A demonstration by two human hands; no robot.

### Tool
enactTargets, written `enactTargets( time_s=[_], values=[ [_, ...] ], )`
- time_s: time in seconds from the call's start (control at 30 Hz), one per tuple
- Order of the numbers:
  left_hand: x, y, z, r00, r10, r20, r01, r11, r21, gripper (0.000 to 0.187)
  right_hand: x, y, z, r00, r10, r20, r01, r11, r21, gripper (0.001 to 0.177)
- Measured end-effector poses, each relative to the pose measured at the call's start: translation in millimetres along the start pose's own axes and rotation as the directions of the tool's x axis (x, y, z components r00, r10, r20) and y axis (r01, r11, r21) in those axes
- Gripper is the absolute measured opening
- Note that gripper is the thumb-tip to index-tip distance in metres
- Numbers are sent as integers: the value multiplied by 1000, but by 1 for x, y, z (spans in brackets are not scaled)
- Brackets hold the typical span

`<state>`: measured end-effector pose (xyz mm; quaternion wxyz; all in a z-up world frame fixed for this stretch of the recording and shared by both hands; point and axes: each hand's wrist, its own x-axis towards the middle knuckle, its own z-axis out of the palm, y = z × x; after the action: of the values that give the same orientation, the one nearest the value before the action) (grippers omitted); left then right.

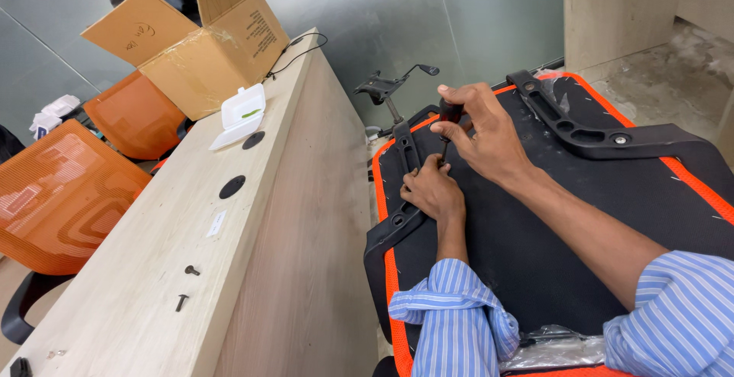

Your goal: The person uses a screwdriver to tighten screws into a black plastic bracket attached to an orange and black chair seat. They repeatedly insert and tighten screws at multiple locations on the bracket while the chair remains upside down.

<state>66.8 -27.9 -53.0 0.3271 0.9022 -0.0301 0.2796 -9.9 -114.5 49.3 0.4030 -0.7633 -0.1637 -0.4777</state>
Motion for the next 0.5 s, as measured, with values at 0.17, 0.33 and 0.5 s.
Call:
enactTargets(
  time_s=[0.17, 0.33, 0.5],
  values=[
    [1, -4, 4, 999, 20, -26, -19, 1000, 11, 20, -3, 7, -4, 994, -71, 81, 59, 989, 138, 47],
    [0, -3, -4, 1000, -20, 9, 20, 999, -25, 21, -5, 5, -3, 990, -65, 125, 41, 981, 188, 46],
    [-3, 0, -15, 998, -47, 40, 49, 998, -41, 27, -3, -8, -2, 994, -75, 77, 70, 995, 68, 51]
  ],
)
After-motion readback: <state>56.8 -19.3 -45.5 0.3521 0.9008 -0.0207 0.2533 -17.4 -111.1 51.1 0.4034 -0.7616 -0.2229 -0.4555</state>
